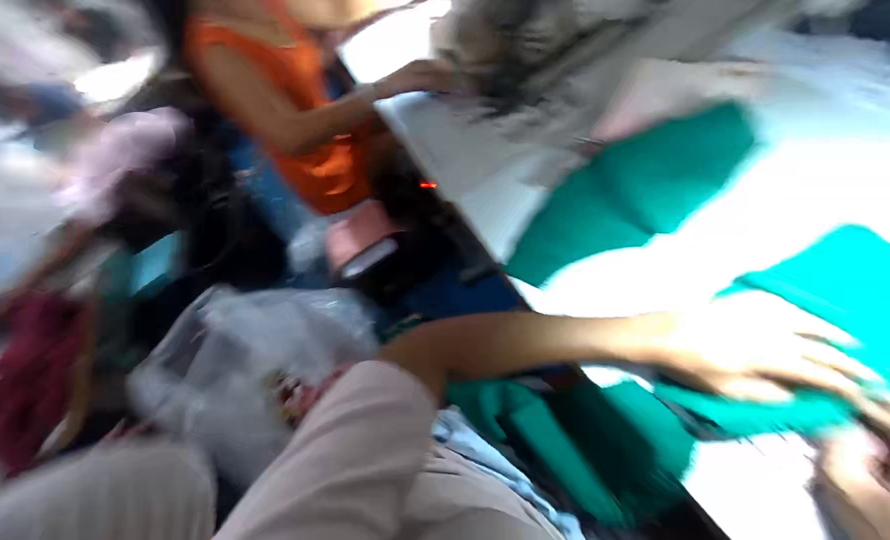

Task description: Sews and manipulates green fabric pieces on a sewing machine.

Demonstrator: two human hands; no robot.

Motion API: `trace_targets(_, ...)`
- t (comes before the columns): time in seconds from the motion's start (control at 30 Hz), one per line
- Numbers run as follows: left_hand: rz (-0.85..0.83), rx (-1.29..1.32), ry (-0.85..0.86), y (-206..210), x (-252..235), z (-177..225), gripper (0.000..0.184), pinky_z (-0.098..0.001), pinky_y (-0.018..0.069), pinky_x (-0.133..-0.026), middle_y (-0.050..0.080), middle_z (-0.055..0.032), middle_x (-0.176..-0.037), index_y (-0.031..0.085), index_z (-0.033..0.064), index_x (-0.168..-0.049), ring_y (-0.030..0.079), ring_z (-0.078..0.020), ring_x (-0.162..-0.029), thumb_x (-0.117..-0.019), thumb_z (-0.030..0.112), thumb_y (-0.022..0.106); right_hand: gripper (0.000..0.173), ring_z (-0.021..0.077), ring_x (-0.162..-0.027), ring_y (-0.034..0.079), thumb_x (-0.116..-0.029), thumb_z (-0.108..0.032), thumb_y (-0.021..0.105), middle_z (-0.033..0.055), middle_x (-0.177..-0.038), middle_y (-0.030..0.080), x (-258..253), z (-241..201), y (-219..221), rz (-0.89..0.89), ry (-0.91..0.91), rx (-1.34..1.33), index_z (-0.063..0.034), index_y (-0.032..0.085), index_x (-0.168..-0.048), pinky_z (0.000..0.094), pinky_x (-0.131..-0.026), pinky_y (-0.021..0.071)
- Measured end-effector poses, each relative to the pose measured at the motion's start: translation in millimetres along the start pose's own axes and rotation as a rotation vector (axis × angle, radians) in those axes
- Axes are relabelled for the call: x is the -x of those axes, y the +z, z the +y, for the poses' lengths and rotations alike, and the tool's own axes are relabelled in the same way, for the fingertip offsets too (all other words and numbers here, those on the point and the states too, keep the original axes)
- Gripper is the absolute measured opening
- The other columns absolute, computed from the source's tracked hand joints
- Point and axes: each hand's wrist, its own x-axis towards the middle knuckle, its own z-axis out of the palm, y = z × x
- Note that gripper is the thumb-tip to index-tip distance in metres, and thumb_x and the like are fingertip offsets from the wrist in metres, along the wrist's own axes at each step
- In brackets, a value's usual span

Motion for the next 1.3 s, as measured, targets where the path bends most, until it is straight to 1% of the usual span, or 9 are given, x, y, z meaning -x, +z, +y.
trace_targets(0.07,-0.030,-0.040,0.092,3.5,-2.3,-12.4,0.036,-0.0508,0.0387,-0.110,0.071,-0.0042,-0.130,0.078,0.0159,-0.121,0.057,-0.0277,-0.132,-0.0881,0.017,0.062,0.033,0.0447,-0.097,0.069,-0.1014,-0.026,0.055,0.0281,-0.104,0.069,21.0,11.0,2.8,0.012,0.275,-0.021,0.0001,0.071,-0.113,0.0600,-0.087,0.0529)
trace_targets(0.1,-0.032,-0.047,0.121,11.6,-4.8,-18.7,0.039,-0.0509,0.0381,-0.111,0.070,-0.0028,-0.133,0.076,0.0179,-0.124,0.056,-0.0278,-0.135,-0.0898,0.018,0.058,0.027,0.0423,-0.087,0.069,-0.0998,-0.026,0.061,0.0245,-0.095,0.070,21.5,7.4,2.2,-0.039,0.398,-0.031,-0.0029,0.072,-0.107,0.0627,-0.076,0.0519)
trace_targets(0.13,-0.051,-0.061,0.134,18.1,-7.7,-22.9,0.040,-0.0503,0.0374,-0.113,0.068,-0.0005,-0.138,0.074,0.0199,-0.128,0.054,-0.0269,-0.137,-0.0931,0.021,0.054,0.022,0.0376,-0.085,0.066,-0.0991,-0.023,0.064,0.0198,-0.091,0.069,23.0,1.5,-1.8,-0.110,0.518,-0.043,-0.0031,0.072,-0.103,0.0599,-0.073,0.0500)
trace_targets(0.2,-0.128,-0.097,0.137,19.3,-13.8,-30.0,0.041,-0.0504,0.0359,-0.114,0.063,0.0037,-0.144,0.070,0.0230,-0.135,0.049,-0.0249,-0.142,-0.0987,0.025,0.049,0.027,0.0326,-0.111,0.064,-0.1007,-0.018,0.058,0.0080,-0.122,0.072,27.9,3.4,2.1,-0.081,0.483,0.085,-0.0102,0.075,-0.120,0.0566,-0.096,0.0477)
trace_targets(0.27,-0.213,-0.137,0.153,12.6,-17.8,-33.2,0.041,-0.0515,0.0376,-0.113,0.060,0.0048,-0.148,0.066,0.0238,-0.139,0.048,-0.0252,-0.143,-0.1027,0.029,0.046,0.035,0.0335,-0.126,0.057,-0.1013,-0.019,0.052,0.0032,-0.142,0.064,33.7,13.5,11.3,-0.020,0.392,0.170,-0.0137,0.071,-0.130,0.0567,-0.106,0.0402)
trace_targets(0.37,-0.286,-0.186,0.240,5.2,-24.6,-39.0,0.046,-0.0520,0.0400,-0.104,0.056,0.0041,-0.152,0.060,0.0228,-0.146,0.050,-0.0268,-0.140,-0.1037,0.033,0.044,0.034,0.0344,-0.127,0.056,-0.1007,-0.019,0.053,0.0030,-0.142,0.063,35.4,14.2,13.7,0.007,0.375,0.190,-0.0138,0.072,-0.128,0.0567,-0.108,0.0389)
trace_targets(0.57,-0.301,-0.211,0.326,3.9,-31.9,-49.5,0.044,-0.0506,0.0393,-0.101,0.058,0.0078,-0.149,0.065,0.0269,-0.140,0.052,-0.0253,-0.137,-0.1031,0.036,0.043,0.034,0.0327,-0.126,0.057,-0.1003,-0.020,0.052,0.0018,-0.142,0.064,34.2,16.8,12.3,-0.030,0.383,0.189,-0.0149,0.072,-0.128,0.0556,-0.106,0.0391)
trace_targets(0.97,-0.320,-0.183,0.323,1.0,-42.9,-63.2,0.046,-0.0547,0.0360,-0.102,0.057,0.0097,-0.150,0.063,0.0291,-0.143,0.050,-0.0245,-0.139,-0.1051,0.037,0.037,0.038,0.0290,-0.129,0.056,-0.0998,-0.024,0.049,-0.0016,-0.145,0.061,27.5,29.6,13.6,-0.057,0.356,0.233,-0.0172,0.069,-0.131,0.0531,-0.107,0.0384)
trace_targets(1.3,-0.335,-0.196,0.319,-0.6,-53.6,-70.6,0.047,-0.0551,0.0352,-0.103,0.056,0.0099,-0.151,0.061,0.0288,-0.144,0.048,-0.0243,-0.141,-0.1058,0.038,0.036,0.044,0.0351,-0.136,0.048,-0.0990,-0.030,0.049,0.0071,-0.142,0.060,24.5,38.5,15.4,-0.071,0.412,0.223,-0.0229,0.065,-0.139,0.0584,-0.112,0.0339)
